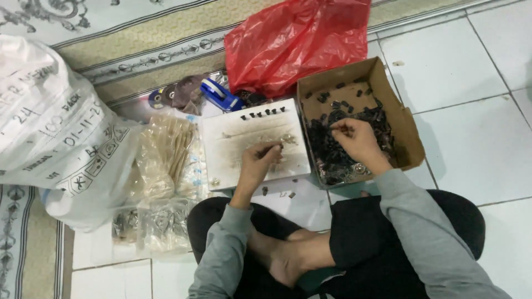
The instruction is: The person sits on the floor and repeatedly picks small black plastic pieces from a cardboard box, places them on a white board, and then returns them to the box. The hands handle the pieces one at a time in a repetitive cycle.
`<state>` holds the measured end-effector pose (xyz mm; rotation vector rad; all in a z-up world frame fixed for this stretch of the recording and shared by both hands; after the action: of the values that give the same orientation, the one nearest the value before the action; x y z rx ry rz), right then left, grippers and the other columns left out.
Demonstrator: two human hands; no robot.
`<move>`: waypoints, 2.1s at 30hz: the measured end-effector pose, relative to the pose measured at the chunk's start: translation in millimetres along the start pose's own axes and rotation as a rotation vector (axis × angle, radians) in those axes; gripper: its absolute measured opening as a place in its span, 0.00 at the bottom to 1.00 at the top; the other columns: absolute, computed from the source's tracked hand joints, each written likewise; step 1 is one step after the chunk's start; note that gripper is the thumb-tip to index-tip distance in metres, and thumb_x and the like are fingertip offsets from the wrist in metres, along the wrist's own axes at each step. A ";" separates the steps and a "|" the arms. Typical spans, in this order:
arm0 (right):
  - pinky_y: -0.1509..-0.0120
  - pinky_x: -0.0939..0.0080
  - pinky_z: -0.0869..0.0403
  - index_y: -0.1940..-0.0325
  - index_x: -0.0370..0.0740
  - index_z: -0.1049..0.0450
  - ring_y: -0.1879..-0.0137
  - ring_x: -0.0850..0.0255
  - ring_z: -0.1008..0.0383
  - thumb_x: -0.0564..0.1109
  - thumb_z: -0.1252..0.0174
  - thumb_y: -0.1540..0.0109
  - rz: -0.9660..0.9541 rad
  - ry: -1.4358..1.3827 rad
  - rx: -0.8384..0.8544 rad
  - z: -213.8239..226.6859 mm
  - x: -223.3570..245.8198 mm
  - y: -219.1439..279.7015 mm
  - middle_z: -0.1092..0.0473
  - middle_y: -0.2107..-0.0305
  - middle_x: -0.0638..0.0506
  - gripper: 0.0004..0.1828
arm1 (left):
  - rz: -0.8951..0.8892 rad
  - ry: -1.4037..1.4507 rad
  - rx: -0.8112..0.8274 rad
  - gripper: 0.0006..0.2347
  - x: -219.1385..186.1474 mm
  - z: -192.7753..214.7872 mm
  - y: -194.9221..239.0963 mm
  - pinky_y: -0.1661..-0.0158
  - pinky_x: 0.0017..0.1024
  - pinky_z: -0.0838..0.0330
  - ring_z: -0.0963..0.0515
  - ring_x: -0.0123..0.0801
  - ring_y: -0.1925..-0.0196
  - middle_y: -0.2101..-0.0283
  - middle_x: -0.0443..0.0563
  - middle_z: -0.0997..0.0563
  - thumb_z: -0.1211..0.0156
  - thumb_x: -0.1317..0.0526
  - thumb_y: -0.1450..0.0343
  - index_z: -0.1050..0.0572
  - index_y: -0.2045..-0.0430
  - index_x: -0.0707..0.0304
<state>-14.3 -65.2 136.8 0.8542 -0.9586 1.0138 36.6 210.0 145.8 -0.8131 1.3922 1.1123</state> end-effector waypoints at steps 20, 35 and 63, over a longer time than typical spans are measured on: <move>0.64 0.66 0.25 0.57 0.31 0.19 0.66 0.67 0.29 0.32 0.35 0.39 0.248 -0.250 0.017 -161.6 33.7 6.4 0.27 0.76 0.46 0.07 | 0.027 0.177 -0.033 0.08 62.8 37.9 -19.2 0.53 0.39 0.26 0.21 0.42 0.54 0.61 0.62 0.18 0.39 0.65 0.26 0.19 0.57 0.69; 0.63 0.60 0.24 0.62 0.32 0.19 0.68 0.61 0.26 0.31 0.36 0.40 0.373 -0.088 -0.028 -152.2 54.2 11.8 0.25 0.76 0.43 0.04 | -0.022 0.186 -0.099 0.07 56.1 36.9 -21.7 0.50 0.38 0.25 0.19 0.40 0.52 0.59 0.63 0.14 0.31 0.66 0.30 0.16 0.60 0.66; 0.67 0.64 0.24 0.58 0.31 0.17 0.70 0.64 0.26 0.30 0.37 0.42 0.135 -0.120 0.020 -155.3 22.0 1.9 0.24 0.76 0.41 0.09 | -0.108 0.173 -0.096 0.06 59.8 35.9 -25.0 0.56 0.37 0.22 0.16 0.39 0.57 0.63 0.64 0.14 0.32 0.69 0.30 0.16 0.61 0.67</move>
<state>26.2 82.8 104.0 0.8844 -1.1211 1.0983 63.4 243.0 85.1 -1.0620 1.4271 1.0514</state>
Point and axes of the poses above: each hand's wrist, its own y-axis away from the middle knuckle, its own z-axis out of the back of the hand, x = y × z, the point moved 3 cm from there along -y, towards the middle knuckle
